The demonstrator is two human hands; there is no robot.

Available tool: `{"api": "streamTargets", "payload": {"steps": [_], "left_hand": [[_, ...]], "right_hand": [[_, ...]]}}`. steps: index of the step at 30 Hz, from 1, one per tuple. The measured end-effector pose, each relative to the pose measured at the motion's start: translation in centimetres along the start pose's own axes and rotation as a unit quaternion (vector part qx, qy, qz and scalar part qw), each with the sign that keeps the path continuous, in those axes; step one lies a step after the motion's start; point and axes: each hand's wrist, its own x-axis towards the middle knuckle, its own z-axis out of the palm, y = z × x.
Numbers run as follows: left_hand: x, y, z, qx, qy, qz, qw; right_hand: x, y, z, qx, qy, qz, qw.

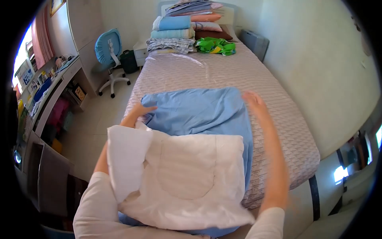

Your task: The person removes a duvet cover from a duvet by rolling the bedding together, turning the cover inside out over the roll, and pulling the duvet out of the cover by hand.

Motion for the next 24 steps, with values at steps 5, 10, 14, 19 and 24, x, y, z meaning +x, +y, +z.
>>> {"api": "streamTargets", "payload": {"steps": [5, 10, 14, 19, 24], "left_hand": [[0.4, 2.8, 1.6, -0.113, -0.024, 0.012, 0.993], [11.1, 3.8, -3.3, -0.129, 0.290, 0.257, 0.913], [14.0, 8.3, -4.0, -0.040, 0.310, 0.221, 0.924], [16.3, 2.5, 6.3, -0.077, 0.253, 0.102, 0.959], [22.6, 2.0, 2.8, -0.375, 0.096, 0.198, 0.901]], "right_hand": [[7.0, 16.7, 4.8, -0.417, 0.168, 0.225, 0.864], [13.0, 14.3, 5.9, -0.345, 0.242, -0.025, 0.906], [17.8, 12.1, 4.9, -0.347, 0.320, -0.017, 0.881], [16.4, 18.8, 7.2, -0.345, 0.267, 0.037, 0.899], [21.8, 22.5, 2.9, 0.029, 0.100, 0.033, 0.994]]}}
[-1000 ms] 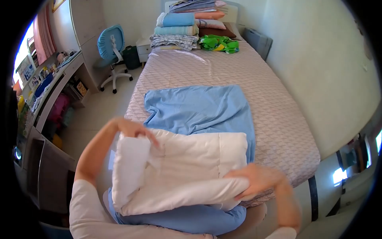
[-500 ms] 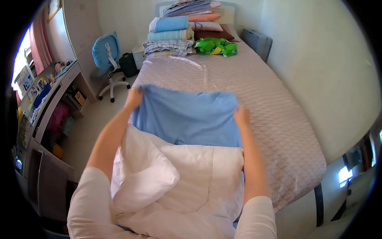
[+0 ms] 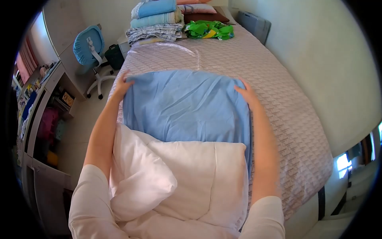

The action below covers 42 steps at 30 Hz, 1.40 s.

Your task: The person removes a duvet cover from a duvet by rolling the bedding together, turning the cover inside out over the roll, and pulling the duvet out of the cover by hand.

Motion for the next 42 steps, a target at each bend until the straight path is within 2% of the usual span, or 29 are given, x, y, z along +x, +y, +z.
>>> {"api": "streamTargets", "payload": {"steps": [1, 3, 4, 6, 7, 8, 9, 10, 11, 12, 13, 15, 17, 18, 20, 21, 22, 23, 24, 26, 30, 32, 33, 34, 36, 37, 39, 40, 42], "left_hand": [[-0.3, 3.4, -0.2, -0.020, 0.025, 0.081, 0.996], [1.7, 5.3, -1.4, -0.077, 0.037, 0.123, 0.989], [2.3, 5.6, -1.8, -0.134, 0.049, 0.165, 0.976], [2.2, 4.6, -1.9, -0.123, 0.079, 0.157, 0.977], [2.0, 4.0, -1.8, -0.112, 0.108, 0.151, 0.976], [1.8, 2.5, -2.4, 0.133, 0.108, 0.154, 0.973], [0.9, 1.3, -2.8, 0.294, 0.059, 0.139, 0.944], [-0.8, 0.3, -1.9, 0.342, 0.040, 0.112, 0.932], [-0.4, -2.3, -1.0, 0.486, 0.005, -0.018, 0.874], [-2.3, -2.8, -0.8, 0.529, -0.071, -0.008, 0.846], [-3.7, -2.6, 0.0, 0.469, -0.024, -0.012, 0.883], [-2.6, -4.4, -1.2, 0.424, -0.037, -0.029, 0.904], [-1.0, -6.0, -2.4, 0.341, -0.037, -0.075, 0.936], [-1.8, -3.8, -2.6, 0.340, -0.038, -0.073, 0.937], [-7.3, 5.2, -3.6, 0.243, -0.101, 0.159, 0.952], [-11.8, 11.5, -3.9, 0.186, -0.197, 0.125, 0.955], [-16.3, 16.3, -4.5, 0.127, -0.288, 0.090, 0.945], [-19.4, 17.1, -5.5, 0.069, -0.399, 0.133, 0.905], [-23.8, 19.5, -5.8, 0.055, -0.494, 0.080, 0.864], [-32.1, 22.5, -5.0, 0.245, -0.549, 0.202, 0.773], [-38.4, 23.8, -5.6, 0.255, -0.522, 0.183, 0.793], [-38.0, 25.1, -6.1, 0.250, -0.500, 0.144, 0.816], [-37.7, 25.9, -5.9, 0.350, -0.473, 0.182, 0.788], [-36.9, 26.6, -5.1, 0.349, -0.468, 0.182, 0.791], [-35.3, 27.0, -3.5, 0.412, -0.523, 0.130, 0.735], [-34.6, 25.2, -2.8, 0.411, -0.476, 0.190, 0.754], [-32.9, 23.7, -2.5, 0.382, -0.482, 0.197, 0.764], [-31.8, 23.4, -2.7, 0.350, -0.491, 0.204, 0.771], [-28.1, 23.5, -4.2, 0.263, -0.308, 0.270, 0.873]], "right_hand": [[1.2, -1.7, -0.2, 0.002, 0.000, 0.000, 1.000], [1.7, -6.4, -1.3, -0.023, 0.039, -0.173, 0.984], [1.1, -7.7, -1.4, -0.022, 0.039, -0.172, 0.984], [0.5, -9.1, -1.3, -0.172, 0.133, -0.199, 0.956], [0.3, -7.8, -0.9, -0.168, 0.135, -0.198, 0.956], [0.3, -4.5, -0.2, -0.291, 0.120, -0.117, 0.942], [0.2, -1.6, 0.4, -0.410, 0.101, -0.033, 0.906], [-0.7, 1.0, 0.8, -0.469, 0.090, -0.033, 0.878], [-1.9, 2.7, 0.9, -0.527, 0.076, -0.032, 0.846], [-2.6, 2.2, 0.8, -0.528, 0.079, -0.031, 0.845], [-3.2, 1.0, 0.5, -0.502, 0.061, -0.021, 0.862], [-4.7, -0.3, -0.3, -0.479, 0.048, -0.015, 0.877], [-6.6, -0.1, -1.7, -0.322, 0.061, -0.092, 0.940], [-8.8, -0.7, -2.5, -0.290, 0.020, -0.118, 0.950], [-17.9, -5.5, -3.9, -0.265, -0.076, -0.182, 0.944], [-24.2, -10.8, -4.6, -0.272, -0.127, -0.222, 0.928], [-29.9, -14.6, -5.3, -0.228, -0.209, -0.193, 0.931], [-34.8, -16.5, -6.2, -0.178, -0.313, -0.200, 0.911], [-39.7, -18.6, -6.6, -0.150, -0.383, -0.159, 0.898], [-47.5, -20.7, -6.2, -0.197, -0.466, -0.142, 0.851], [-52.4, -19.5, -7.7, -0.175, -0.446, -0.065, 0.875], [-52.0, -22.1, -8.1, -0.078, -0.513, -0.023, 0.854], [-52.1, -21.9, -8.5, -0.047, -0.542, -0.031, 0.839], [-51.9, -22.2, -8.2, -0.051, -0.544, -0.033, 0.837], [-51.7, -23.1, -6.8, -0.155, -0.507, -0.053, 0.846], [-51.3, -23.4, -6.9, -0.156, -0.508, -0.058, 0.845], [-50.0, -24.3, -7.6, -0.174, -0.523, 0.073, 0.831], [-48.7, -24.7, -8.2, -0.177, -0.520, 0.068, 0.833], [-44.6, -25.9, -9.4, -0.267, -0.441, -0.073, 0.854]]}}
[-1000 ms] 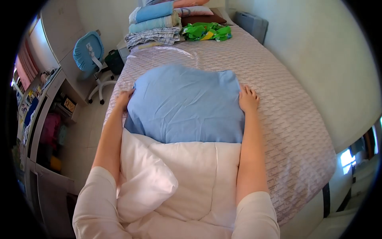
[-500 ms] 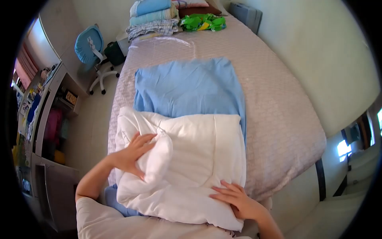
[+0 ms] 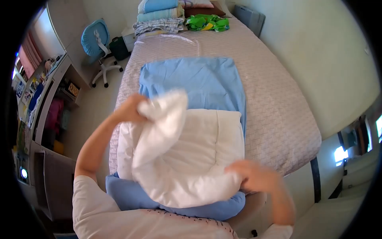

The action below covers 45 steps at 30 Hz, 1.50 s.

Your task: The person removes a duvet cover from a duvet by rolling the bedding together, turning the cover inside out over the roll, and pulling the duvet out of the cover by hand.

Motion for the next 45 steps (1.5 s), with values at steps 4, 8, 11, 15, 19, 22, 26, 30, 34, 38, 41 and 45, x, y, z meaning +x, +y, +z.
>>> {"api": "streamTargets", "payload": {"steps": [4, 8, 11, 15, 19, 22, 26, 30, 34, 38, 41, 45], "left_hand": [[8.4, -6.0, -5.8, -0.122, 0.395, -0.213, 0.885], [11.7, -17.4, -4.4, 0.108, 0.418, -0.477, 0.766], [7.1, -14.5, 0.9, 0.230, 0.327, -0.134, 0.907], [-6.4, -2.8, 7.1, 0.163, -0.105, -0.100, 0.976], [-17.2, -3.0, 6.5, 0.050, 0.047, -0.367, 0.928], [-26.8, -1.1, 5.0, -0.206, 0.065, -0.468, 0.857], [-35.8, 6.5, 7.7, -0.445, 0.259, -0.449, 0.731], [-35.7, 15.9, 9.0, -0.257, 0.397, -0.202, 0.857], [-34.0, 16.6, 8.1, -0.006, 0.231, -0.176, 0.957], [-28.5, 15.9, 7.0, -0.020, 0.263, -0.221, 0.939], [-26.6, 15.1, 6.8, -0.062, 0.285, -0.264, 0.919], [-28.1, 16.0, 8.7, -0.030, 0.448, -0.147, 0.882]], "right_hand": [[11.4, 5.5, -13.7, -0.059, 0.450, 0.106, 0.885], [23.5, 13.0, -20.0, -0.294, 0.688, 0.199, 0.633], [23.3, 8.1, -10.1, -0.282, 0.466, -0.127, 0.829], [19.4, 11.4, 7.1, -0.233, 0.267, -0.015, 0.935], [17.7, 10.9, 6.6, -0.198, 0.303, 0.060, 0.930], [13.2, 9.5, 7.6, -0.175, 0.357, 0.122, 0.910], [3.9, 8.3, 14.9, 0.076, 0.463, 0.134, 0.873], [-5.9, 1.3, 18.7, 0.191, 0.397, 0.118, 0.890], [-10.1, -2.7, 21.8, 0.074, 0.354, 0.064, 0.930], [-8.7, -0.5, 26.8, -0.181, 0.405, 0.012, 0.896], [-6.6, 0.3, 25.0, -0.211, 0.466, 0.043, 0.858], [-4.1, -2.7, 17.8, -0.194, 0.526, 0.092, 0.823]]}}
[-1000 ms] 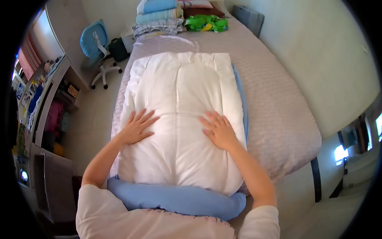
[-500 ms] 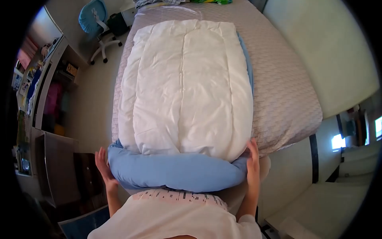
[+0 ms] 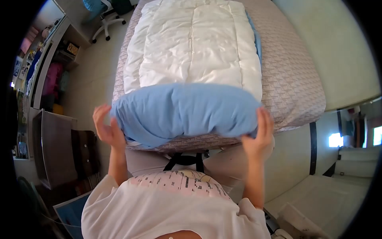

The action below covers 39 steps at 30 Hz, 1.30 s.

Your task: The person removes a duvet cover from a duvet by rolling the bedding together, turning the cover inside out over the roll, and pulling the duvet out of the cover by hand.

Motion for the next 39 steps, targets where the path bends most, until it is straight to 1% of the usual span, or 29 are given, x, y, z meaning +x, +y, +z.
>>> {"api": "streamTargets", "payload": {"steps": [1, 2, 3, 4, 5, 6, 7, 8, 9, 11, 12, 14, 15, 17, 18, 19, 20, 21, 23, 24, 25, 27, 29, 31, 33, 35, 36, 37, 39], "left_hand": [[-1.0, 0.3, -0.2, -0.053, 0.048, 0.087, 0.994], [-1.6, 1.3, 0.0, -0.052, -0.021, 0.154, 0.986], [-1.8, 2.9, 0.6, -0.048, -0.015, 0.151, 0.987], [-1.8, 4.9, 1.1, 0.096, -0.122, 0.138, 0.978], [-2.0, 6.0, 1.2, 0.237, -0.229, 0.117, 0.937], [-2.6, 5.6, 1.5, 0.242, -0.224, 0.112, 0.937], [-3.3, 4.6, 2.0, 0.176, -0.161, 0.023, 0.971], [-3.7, 3.7, 2.4, 0.107, -0.091, -0.063, 0.988], [-3.8, 3.2, 2.7, 0.115, -0.079, -0.064, 0.988], [-4.3, 3.3, 3.0, -0.069, -0.034, -0.215, 0.973], [-4.2, 3.8, 3.0, -0.079, -0.038, -0.226, 0.970], [-4.6, 4.3, 3.4, -0.076, -0.010, -0.248, 0.966], [-4.9, 4.4, 3.7, -0.081, 0.005, -0.271, 0.959], [-5.9, 4.8, 4.2, -0.033, 0.029, -0.257, 0.965], [-6.1, 5.1, 4.7, -0.175, 0.092, -0.327, 0.924], [-6.2, 5.2, 4.8, -0.314, 0.152, -0.383, 0.855], [-6.3, 4.9, 4.6, -0.320, 0.160, -0.414, 0.837], [-6.4, 4.3, 4.5, -0.318, 0.166, -0.412, 0.838], [-6.5, 2.6, 4.6, -0.280, 0.104, -0.434, 0.850], [-6.5, 2.2, 5.1, -0.243, 0.109, -0.416, 0.869], [-6.7, 2.0, 5.2, -0.243, 0.112, -0.416, 0.869], [-6.0, 1.9, 5.2, -0.258, 0.105, -0.369, 0.887], [-5.4, 0.8, 5.2, -0.246, 0.127, -0.370, 0.887], [-4.1, -3.9, 4.6, -0.137, 0.085, -0.244, 0.956], [0.1, -6.1, 2.8, -0.030, 0.065, -0.132, 0.989], [3.5, -8.1, 2.8, -0.099, 0.026, -0.037, 0.994], [4.3, -8.1, 2.9, -0.142, -0.043, -0.088, 0.985], [4.3, -7.8, 2.7, -0.145, -0.047, -0.087, 0.985], [3.4, -7.8, 1.8, -0.263, -0.172, -0.192, 0.930]], "right_hand": [[2.1, 1.0, 0.2, -0.005, 0.033, -0.019, 0.999], [4.3, 1.8, 0.7, -0.010, 0.063, -0.040, 0.997], [6.5, 1.8, 1.4, -0.008, 0.062, -0.048, 0.997], [8.5, 1.8, 2.2, -0.035, 0.012, -0.043, 0.998], [9.6, 1.6, 2.8, -0.061, -0.037, -0.039, 0.997], [9.5, 1.7, 4.0, -0.057, -0.039, -0.046, 0.997], [9.0, 1.8, 5.9, -0.088, -0.028, -0.060, 0.994], [8.9, 1.3, 7.1, -0.119, -0.014, -0.074, 0.990], [9.3, -0.7, 6.3, -0.111, -0.010, -0.084, 0.990], [9.4, -6.9, 2.7, -0.063, -0.190, -0.162, 0.966], [9.6, -9.4, 2.6, -0.054, -0.188, -0.172, 0.966], [9.9, -13.5, 2.9, 0.044, -0.259, -0.280, 0.923], [10.1, -14.4, 4.4, 0.051, -0.255, -0.288, 0.921], [11.0, -15.5, 8.8, 0.072, -0.240, -0.347, 0.904], [11.4, -15.6, 10.3, 0.076, -0.236, -0.357, 0.901], [11.7, -15.4, 11.6, 0.095, -0.253, -0.373, 0.888], [12.2, -15.6, 12.1, 0.113, -0.270, -0.388, 0.874], [12.5, -15.5, 12.3, 0.116, -0.269, -0.393, 0.872], [13.0, -15.2, 12.1, 0.124, -0.343, -0.334, 0.869], [12.8, -14.8, 12.4, 0.166, -0.299, -0.353, 0.871], [12.8, -14.4, 12.1, 0.167, -0.299, -0.355, 0.870], [13.4, -13.8, 10.5, 0.244, -0.295, -0.302, 0.873], [14.1, -13.1, 8.7, 0.276, -0.279, -0.290, 0.873], [14.1, -13.0, 6.3, 0.305, -0.263, -0.273, 0.873], [13.6, -13.4, 3.8, 0.332, -0.257, -0.302, 0.856], [13.1, -13.6, 3.6, 0.359, -0.267, -0.279, 0.850], [12.6, -13.7, 4.4, 0.352, -0.252, -0.302, 0.849], [11.7, -13.8, 5.3, 0.346, -0.238, -0.324, 0.848], [8.9, -14.9, 7.4, 0.296, -0.291, -0.341, 0.844]]}}
